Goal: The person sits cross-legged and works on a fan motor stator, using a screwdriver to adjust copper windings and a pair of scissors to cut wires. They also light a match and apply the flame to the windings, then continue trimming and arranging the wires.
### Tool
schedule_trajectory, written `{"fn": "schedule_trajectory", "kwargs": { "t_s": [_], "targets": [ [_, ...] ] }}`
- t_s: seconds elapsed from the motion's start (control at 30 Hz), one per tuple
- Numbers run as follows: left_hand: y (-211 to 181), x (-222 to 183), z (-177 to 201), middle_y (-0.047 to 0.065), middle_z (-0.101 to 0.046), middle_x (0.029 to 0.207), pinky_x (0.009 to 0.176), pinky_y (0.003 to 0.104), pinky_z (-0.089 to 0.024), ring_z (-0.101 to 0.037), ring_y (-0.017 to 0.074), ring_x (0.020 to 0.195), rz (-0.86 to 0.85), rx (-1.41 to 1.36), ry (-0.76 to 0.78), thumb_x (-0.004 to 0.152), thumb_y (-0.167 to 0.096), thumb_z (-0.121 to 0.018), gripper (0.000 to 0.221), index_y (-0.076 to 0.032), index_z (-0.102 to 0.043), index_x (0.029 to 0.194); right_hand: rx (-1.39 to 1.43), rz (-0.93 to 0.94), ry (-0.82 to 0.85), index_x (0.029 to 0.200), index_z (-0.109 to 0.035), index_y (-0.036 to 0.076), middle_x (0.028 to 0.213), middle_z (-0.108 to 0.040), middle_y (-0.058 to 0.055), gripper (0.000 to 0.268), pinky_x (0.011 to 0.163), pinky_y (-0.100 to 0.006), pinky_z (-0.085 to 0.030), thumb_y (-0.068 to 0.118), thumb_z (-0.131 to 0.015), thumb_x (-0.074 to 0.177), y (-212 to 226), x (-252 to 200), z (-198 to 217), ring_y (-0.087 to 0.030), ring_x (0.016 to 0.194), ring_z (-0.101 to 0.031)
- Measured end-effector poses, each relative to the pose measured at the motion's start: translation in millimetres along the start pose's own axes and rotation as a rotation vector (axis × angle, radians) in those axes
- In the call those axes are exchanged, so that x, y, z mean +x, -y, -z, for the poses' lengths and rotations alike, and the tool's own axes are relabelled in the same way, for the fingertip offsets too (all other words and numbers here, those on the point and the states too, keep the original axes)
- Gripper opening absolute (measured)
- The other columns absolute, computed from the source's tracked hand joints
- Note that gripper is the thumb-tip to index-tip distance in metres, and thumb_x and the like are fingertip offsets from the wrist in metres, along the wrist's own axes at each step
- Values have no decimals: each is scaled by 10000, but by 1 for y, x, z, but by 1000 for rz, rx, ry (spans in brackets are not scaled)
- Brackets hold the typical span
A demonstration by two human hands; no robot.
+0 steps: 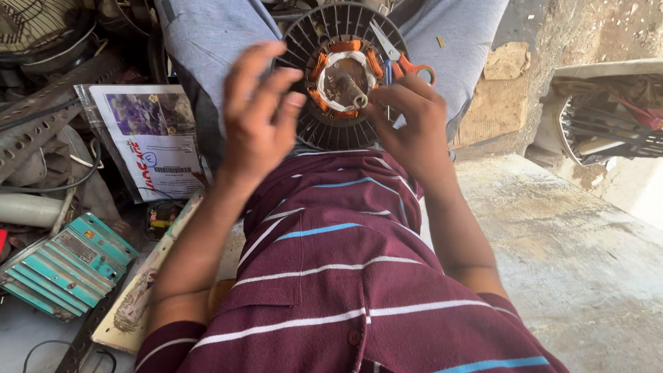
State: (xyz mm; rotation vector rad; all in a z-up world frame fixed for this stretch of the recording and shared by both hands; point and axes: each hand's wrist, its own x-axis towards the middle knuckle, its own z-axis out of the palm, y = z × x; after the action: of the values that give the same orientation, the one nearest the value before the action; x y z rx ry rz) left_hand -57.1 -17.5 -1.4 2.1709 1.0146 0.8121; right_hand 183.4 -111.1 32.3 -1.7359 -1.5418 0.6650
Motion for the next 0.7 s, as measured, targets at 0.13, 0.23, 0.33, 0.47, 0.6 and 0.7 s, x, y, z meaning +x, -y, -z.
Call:
{"fn": "schedule_trajectory", "kwargs": {
  "t_s": [0.13,0.23,0.33,0.47,0.6,0.7],
  "targets": [
    [-22,18,-21,145,-564,1470,1236,484,-411,-515,358,1431,-98,-140,37,1048,-89,-636,242,-17,-698,1270,-125,26,-47,975,-710,25,864,-611,-116,205,642,-417,-483,80,-861,847,11,9,-19,-312,741,-633],
    [-24,25,-26,127,-586,1454,1234,478,-424,-526,345,1434,-101,-172,43,1068,-72,-605,204,-32,-701,1244,-161,13,-35,965,-708,45,876,-602,-108,136,668,-415,-479,65,-826,901,12,7,-29,-312,769,-633],
    [-22,28,-30,126,-607,1429,1224,472,-430,-545,341,1415,-133,-176,18,1059,-74,-618,149,-47,-696,1184,-46,-13,-36,1017,-704,38,873,-578,-102,121,681,-400,-465,58,-796,942,8,1,-31,-280,768,-613],
    [-19,21,-37,115,-631,1368,1188,476,-430,-593,316,1355,-131,-226,35,1028,-77,-615,141,-29,-682,1141,188,-51,8,1007,-611,-7,912,-542,-101,91,699,-344,-453,14,-683,955,0,-26,-21,-220,781,-569],
    [-18,22,-52,122,-681,1229,1138,505,-402,-637,316,1240,-220,-151,-9,1008,-180,-675,233,-1,-679,1157,261,72,-207,969,-560,7,933,-541,-90,44,722,-309,-431,10,-595,942,-6,-44,-12,-203,797,-545],
    [-16,26,-56,93,-742,1072,1145,517,-404,-713,261,1078,-241,-111,5,1028,-201,-712,218,-26,-717,1158,341,46,-265,982,-583,3,953,-546,-104,60,734,-290,-445,-24,-637,985,-9,-36,3,-201,843,-548]
  ]
}}
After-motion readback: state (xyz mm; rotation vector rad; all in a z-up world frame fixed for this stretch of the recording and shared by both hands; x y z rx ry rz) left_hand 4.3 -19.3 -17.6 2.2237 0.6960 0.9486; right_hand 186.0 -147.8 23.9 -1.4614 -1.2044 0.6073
